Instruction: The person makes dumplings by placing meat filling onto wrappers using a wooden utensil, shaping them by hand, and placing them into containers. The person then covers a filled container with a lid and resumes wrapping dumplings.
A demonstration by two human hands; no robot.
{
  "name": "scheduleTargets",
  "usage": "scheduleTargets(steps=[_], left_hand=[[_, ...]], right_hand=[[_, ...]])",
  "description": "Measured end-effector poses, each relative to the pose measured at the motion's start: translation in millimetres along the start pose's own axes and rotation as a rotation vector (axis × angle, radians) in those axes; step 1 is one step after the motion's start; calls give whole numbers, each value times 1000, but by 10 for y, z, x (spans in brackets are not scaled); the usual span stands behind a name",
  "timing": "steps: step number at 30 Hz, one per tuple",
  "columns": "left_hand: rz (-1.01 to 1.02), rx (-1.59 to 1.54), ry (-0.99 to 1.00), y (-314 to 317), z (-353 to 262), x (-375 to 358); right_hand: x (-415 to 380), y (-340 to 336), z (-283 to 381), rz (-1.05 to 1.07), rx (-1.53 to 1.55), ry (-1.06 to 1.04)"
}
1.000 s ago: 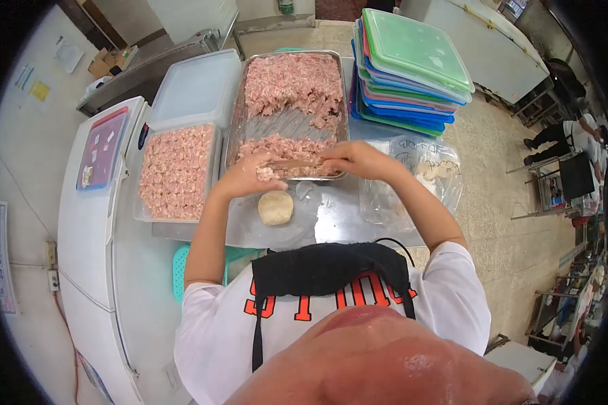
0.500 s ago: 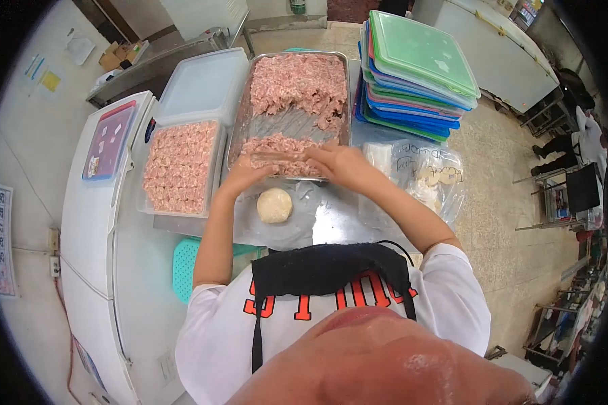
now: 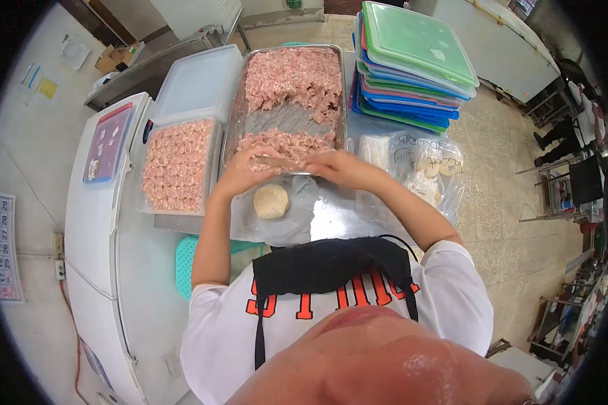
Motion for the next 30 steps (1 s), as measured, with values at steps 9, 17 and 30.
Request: scheduleTargets(steps=[9, 17, 30], left_hand=[[30, -236, -281, 171, 639, 12], [-19, 234, -378, -34, 253, -235], [18, 45, -85, -30, 360, -143]], right_hand=[[89, 14, 175, -73, -576, 36], [-8, -211, -442, 20, -625, 287], [108, -261, 390, -166, -491, 51]])
Point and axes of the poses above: each hand's wrist, its own x-axis towards the middle knuckle, its own y-axis out of the palm, z = x × y, the point moved 3 cm from there along x, towards the middle knuckle, and after that the axes turned 4 degrees about z, right-handed, at the moved point
